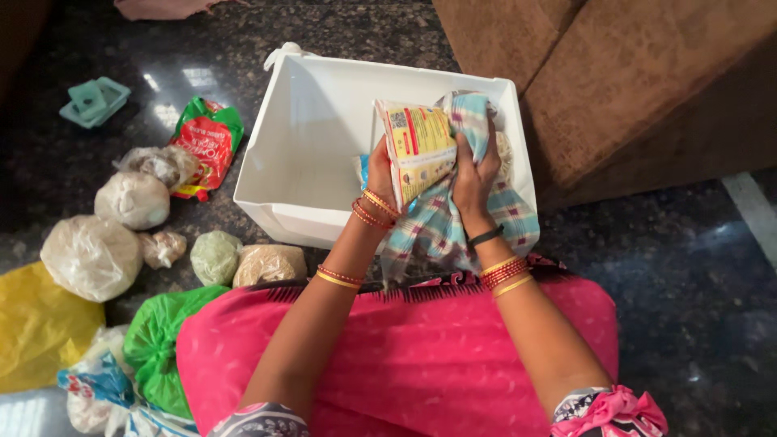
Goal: The person sits on the floor and organizes groceries by placing various packaged items and plastic bags into a white storage box. They handle items one by one, including a green bag and a yellow package, arranging them inside the box.
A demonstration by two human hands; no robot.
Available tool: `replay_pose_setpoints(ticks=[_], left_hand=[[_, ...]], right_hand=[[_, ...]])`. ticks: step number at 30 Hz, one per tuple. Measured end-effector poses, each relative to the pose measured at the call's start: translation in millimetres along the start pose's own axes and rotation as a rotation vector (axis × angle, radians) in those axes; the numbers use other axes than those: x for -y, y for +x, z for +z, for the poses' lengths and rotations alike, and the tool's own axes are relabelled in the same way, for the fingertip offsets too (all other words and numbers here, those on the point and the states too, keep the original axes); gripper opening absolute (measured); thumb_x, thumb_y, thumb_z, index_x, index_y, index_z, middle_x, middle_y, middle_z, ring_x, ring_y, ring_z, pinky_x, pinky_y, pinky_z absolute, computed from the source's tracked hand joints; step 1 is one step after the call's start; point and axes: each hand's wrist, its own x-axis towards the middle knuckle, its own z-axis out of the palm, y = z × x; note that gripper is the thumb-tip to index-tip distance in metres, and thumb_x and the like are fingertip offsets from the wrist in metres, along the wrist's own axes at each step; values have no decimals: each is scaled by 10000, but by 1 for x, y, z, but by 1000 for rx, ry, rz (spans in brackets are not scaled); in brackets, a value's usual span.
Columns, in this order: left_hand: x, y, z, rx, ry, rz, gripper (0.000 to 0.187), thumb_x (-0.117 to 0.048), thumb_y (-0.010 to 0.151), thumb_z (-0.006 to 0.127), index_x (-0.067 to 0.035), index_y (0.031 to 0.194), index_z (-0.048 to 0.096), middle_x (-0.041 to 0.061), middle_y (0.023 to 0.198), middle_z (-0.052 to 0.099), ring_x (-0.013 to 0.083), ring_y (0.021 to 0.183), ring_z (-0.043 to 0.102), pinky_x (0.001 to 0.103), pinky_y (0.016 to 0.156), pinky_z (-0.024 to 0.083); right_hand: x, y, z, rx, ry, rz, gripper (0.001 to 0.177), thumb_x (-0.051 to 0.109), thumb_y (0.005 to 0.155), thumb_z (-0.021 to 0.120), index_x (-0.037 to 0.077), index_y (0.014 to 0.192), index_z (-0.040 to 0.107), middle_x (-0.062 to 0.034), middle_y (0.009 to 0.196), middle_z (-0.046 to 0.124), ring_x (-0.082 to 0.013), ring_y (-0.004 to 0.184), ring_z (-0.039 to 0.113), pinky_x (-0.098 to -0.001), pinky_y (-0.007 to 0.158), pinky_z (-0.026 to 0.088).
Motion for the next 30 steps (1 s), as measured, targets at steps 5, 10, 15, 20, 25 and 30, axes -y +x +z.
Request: replay_pose_setpoints(ticks=[5, 10, 15, 20, 25, 30], left_hand=[[4, 22, -48, 48, -181, 98, 534, -410, 1085, 373, -9, 1398, 537, 197, 1285, 654, 318, 1154, 681, 461, 1036, 561], [8, 47, -77, -17, -39, 171, 429, -355, 1171, 405, 1, 1340, 575, 180, 1188, 697, 303, 1020, 720, 444, 909, 595], [9, 31, -44, -120, 74, 252, 454, -373, 1090, 385, -31, 1318, 578, 170, 1163, 703, 291, 975, 725, 454, 856, 609], [7, 16, -11, -130, 15, 118, 559, -445, 1002, 362, -27, 1311, 568, 174, 1161, 710, 312, 973, 737, 473, 833, 610], [12, 23, -14, 153, 27, 199, 631, -526, 1161, 424, 25, 1445, 542, 189, 1256, 686, 297, 1086, 688, 432, 989, 552], [11, 32, -9, 35, 222, 283, 629, -481, 1011, 495, -190, 1557, 382, 58, 1454, 577, 180, 1292, 607, 364, 1128, 486]], right_hand=[[23, -4, 7, 430, -382, -718, 253, 269, 1024, 558, 95, 1197, 620, -106, 1431, 629, -265, 1415, 574, -505, 1244, 399], [27, -1, 15, 386, -451, -590, 534, 365, 1005, 653, 83, 1455, 598, -102, 1527, 588, -283, 1486, 472, -530, 1280, 290], [13, 2, 15, 150, -66, -195, 607, 353, 1071, 665, 11, 1534, 471, -165, 1558, 517, -306, 1498, 426, -466, 1292, 254], [14, 5, 8, 73, 97, 57, 600, 329, 1069, 649, -23, 1519, 463, -213, 1525, 538, -285, 1436, 509, -404, 1238, 355], [39, 0, 8, 346, -275, -510, 491, 304, 1026, 679, 49, 1419, 531, -133, 1532, 534, -320, 1438, 519, -447, 1250, 375], [39, -1, 13, 313, -268, -438, 559, 306, 1057, 654, 13, 1519, 541, -129, 1586, 532, -360, 1490, 474, -500, 1286, 306]])
